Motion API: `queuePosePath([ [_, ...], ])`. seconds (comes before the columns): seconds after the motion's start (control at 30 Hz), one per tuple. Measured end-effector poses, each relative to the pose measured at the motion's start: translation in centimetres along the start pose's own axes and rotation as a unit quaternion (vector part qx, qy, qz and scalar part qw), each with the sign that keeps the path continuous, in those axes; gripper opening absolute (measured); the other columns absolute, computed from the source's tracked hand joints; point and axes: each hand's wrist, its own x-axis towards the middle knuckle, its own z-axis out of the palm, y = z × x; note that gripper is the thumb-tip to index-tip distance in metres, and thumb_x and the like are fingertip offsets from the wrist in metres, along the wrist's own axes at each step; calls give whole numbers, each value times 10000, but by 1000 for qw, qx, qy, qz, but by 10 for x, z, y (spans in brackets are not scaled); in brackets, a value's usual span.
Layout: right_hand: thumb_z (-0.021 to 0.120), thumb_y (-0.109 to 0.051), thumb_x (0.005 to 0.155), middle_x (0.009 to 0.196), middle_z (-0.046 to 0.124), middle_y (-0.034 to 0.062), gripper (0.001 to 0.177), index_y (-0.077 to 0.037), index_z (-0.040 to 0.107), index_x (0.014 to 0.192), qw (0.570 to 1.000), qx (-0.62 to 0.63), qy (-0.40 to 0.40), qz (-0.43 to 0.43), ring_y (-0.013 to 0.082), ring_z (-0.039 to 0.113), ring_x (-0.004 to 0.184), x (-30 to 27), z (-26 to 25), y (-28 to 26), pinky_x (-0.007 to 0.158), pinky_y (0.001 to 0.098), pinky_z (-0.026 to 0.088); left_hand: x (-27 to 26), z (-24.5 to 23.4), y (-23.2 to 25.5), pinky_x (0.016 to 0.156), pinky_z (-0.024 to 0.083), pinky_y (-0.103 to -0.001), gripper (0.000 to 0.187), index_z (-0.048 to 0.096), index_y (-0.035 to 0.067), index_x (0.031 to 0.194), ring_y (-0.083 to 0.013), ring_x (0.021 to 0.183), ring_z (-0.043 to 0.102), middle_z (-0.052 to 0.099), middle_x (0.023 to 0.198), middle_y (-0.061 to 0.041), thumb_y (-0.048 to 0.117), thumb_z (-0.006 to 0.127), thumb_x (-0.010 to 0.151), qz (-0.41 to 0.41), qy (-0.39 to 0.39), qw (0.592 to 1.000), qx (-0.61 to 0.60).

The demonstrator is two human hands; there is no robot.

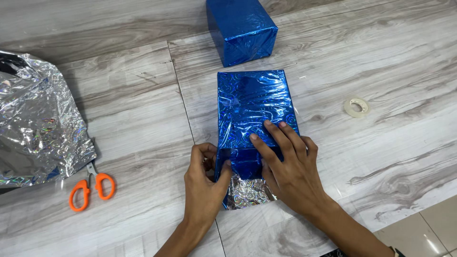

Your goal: The person wraps two rectangular boxes with shiny blue and silver wrapping paper on a light wood-grain table. They fold the paper edges, secure them with clear tape, and stack the finished gifts. Scissors and tape are used during the process.

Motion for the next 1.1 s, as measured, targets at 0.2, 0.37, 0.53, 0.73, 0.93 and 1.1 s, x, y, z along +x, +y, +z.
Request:
queuePosePath([
  [0.2, 736, -150, 824, 1560, 424, 153, 699, -184, 498, 1480, 1000, 13, 4, 1, 334, 369, 1438, 2, -2, -1, 1088, 537, 309, -2, 2, 4, 563, 526, -298, 393, 533, 18, 1089, -132, 658, 628, 649, 787, -77, 150, 784, 817, 1, 9, 1000, 29],
  [0.37, 729, -138, 856, 1509, 493, 147, 594, -141, 565, 1426, 997, 60, 41, 4, 349, 450, 1420, 2, -9, -1, 1083, 504, 389, 7, -1, 4, 520, 504, -309, 292, 598, 14, 1023, -140, 613, 611, 665, 823, -82, 130, 770, 817, -1, 17, 999, 50],
  [0.53, 731, -134, 866, 1427, 599, 137, 474, -106, 634, 1329, 992, 100, 69, -34, 352, 529, 1402, 1, -15, -2, 1065, 473, 442, 23, -13, -2, 516, 529, -292, 218, 637, 23, 1063, -124, 623, 673, 730, 845, -96, 117, 705, 878, -42, 14, 999, 28],
  [0.73, 748, -183, 822, 1335, 668, 94, 462, -114, 643, 1266, 983, 142, 93, -76, 285, 587, 1332, 3, -25, 1, 1049, 481, 418, 30, -26, -8, 604, 570, -355, 285, 637, 12, 1118, -219, 733, 728, 753, 962, -138, 203, 678, 909, 50, -14, 993, 110],
  [0.93, 736, -224, 878, 1292, 717, 16, 434, -141, 670, 1298, 980, 191, 3, 60, 225, 610, 1186, 34, -31, 8, 1014, 409, 412, 26, -34, -14, 691, 575, -460, 726, 477, 66, 1394, -335, 784, 768, 722, 1136, -197, 570, 558, 878, 86, -61, 962, 253],
  [1.1, 736, -392, 898, 1409, 599, 76, 551, -156, 599, 1377, 987, 145, -71, -15, 293, 423, 1402, 74, -28, 13, 1099, 514, 307, 27, -40, -9, 713, 587, -425, 737, 453, 124, 1435, -274, 875, 779, 763, 1119, -116, 642, 409, 911, 40, -60, 982, 173],
])
